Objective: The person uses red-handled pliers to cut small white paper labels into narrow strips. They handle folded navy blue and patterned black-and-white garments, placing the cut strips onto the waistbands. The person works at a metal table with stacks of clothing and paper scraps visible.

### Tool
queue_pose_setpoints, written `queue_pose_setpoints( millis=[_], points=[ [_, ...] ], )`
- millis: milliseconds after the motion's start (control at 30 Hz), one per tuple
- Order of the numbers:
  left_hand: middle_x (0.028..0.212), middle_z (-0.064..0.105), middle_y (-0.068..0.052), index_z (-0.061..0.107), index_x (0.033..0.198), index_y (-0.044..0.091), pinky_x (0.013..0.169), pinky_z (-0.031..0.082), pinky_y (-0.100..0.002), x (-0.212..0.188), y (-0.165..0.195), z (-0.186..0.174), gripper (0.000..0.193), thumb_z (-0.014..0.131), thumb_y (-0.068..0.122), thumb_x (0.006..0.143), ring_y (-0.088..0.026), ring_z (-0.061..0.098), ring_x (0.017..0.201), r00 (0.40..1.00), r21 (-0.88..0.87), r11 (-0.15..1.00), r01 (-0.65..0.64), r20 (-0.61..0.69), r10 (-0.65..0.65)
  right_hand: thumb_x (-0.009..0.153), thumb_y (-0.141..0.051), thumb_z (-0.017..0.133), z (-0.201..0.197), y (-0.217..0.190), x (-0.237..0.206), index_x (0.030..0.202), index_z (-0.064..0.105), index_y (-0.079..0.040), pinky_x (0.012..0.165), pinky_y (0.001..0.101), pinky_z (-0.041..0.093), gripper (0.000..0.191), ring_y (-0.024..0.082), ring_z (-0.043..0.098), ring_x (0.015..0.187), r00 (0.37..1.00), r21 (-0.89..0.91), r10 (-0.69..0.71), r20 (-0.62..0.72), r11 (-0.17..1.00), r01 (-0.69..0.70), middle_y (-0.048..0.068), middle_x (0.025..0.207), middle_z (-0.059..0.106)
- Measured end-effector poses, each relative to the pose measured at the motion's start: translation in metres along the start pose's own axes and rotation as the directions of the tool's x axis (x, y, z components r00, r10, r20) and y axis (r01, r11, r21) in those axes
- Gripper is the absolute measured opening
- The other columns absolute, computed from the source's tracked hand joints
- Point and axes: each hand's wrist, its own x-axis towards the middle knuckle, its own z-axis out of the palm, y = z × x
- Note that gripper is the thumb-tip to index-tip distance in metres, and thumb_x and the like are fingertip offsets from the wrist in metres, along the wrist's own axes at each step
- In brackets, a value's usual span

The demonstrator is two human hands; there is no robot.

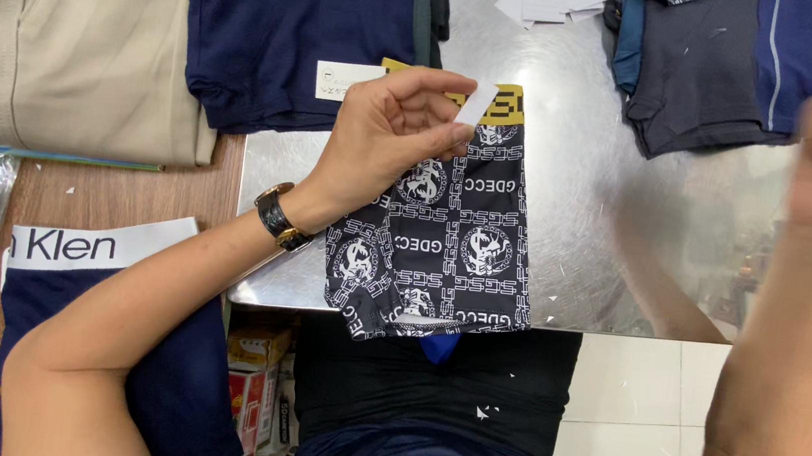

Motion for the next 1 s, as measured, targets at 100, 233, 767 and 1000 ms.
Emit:
queue_pose_setpoints(
  millis=[100, 233, 767, 1000],
  points=[
    [0.098, 0.074, -0.006, 0.052, 0.139, -0.001, 0.078, 0.063, -0.020, -0.003, 0.002, 0.008, 0.046, 0.072, 0.003, 0.098, -0.008, 0.074, 0.087, 0.998, 0.043, 0.999, -0.023, 0.055, 0.021, 0.101, -0.001, 0.069, 0.041, 0.026, -0.027, 0.107, 0.069, -0.004, 0.050, 0.0187, 0.038, 0.007, 0.002, 0.050, 0.057, 0.957, -0.289, 0.186, 0.221, 0.950, -0.118, 0.006, 0.091, 0.069],
    [0.097, 0.075, -0.006, 0.057, 0.135, -0.002, 0.076, 0.062, -0.019, -0.005, 0.003, 0.011, 0.040, 0.072, 0.002, 0.098, -0.008, 0.073, 0.086, 0.996, 0.129, 0.992, -0.001, 0.087, -0.011, 0.092, -0.008, 0.077, 0.070, 0.058, -0.033, 0.104, 0.072, -0.002, 0.063, 0.0182, 0.046, 0.015, 0.000, 0.054, 0.069, 0.870, -0.476, 0.213, 0.445, 0.879, 0.029, -0.003, 0.078, 0.062],
    [0.098, 0.077, -0.013, 0.070, 0.100, 0.000, 0.085, 0.058, -0.024, 0.001, -0.015, -0.006, 0.010, 0.071, 0.010, 0.102, -0.013, 0.072, 0.090, 0.949, -0.296, 0.955, -0.009, -0.303, -0.085, 0.110, -0.035, 0.054, 0.105, 0.106, -0.027, 0.100, 0.056, -0.006, 0.057, 0.0208, 0.039, 0.031, 0.005, 0.048, 0.067, 0.837, -0.036, 0.211, 0.505, 0.974, -0.224, 0.002, 0.095, 0.063],
    [0.106, 0.078, -0.016, 0.065, 0.093, 0.005, 0.091, 0.060, -0.027, 0.002, -0.008, -0.010, 0.011, 0.068, 0.013, 0.101, -0.017, 0.076, 0.101, 0.948, -0.354, 0.935, -0.029, -0.305, -0.086, 0.112, -0.048, 0.029, 0.109, 0.117, -0.047, 0.111, 0.055, -0.008, 0.053, 0.0244, 0.038, 0.048, 0.008, 0.041, 0.061, 0.665, -0.125, 0.424, 0.615, 0.885, -0.449, 0.003, 0.082, 0.050]
  ],
)
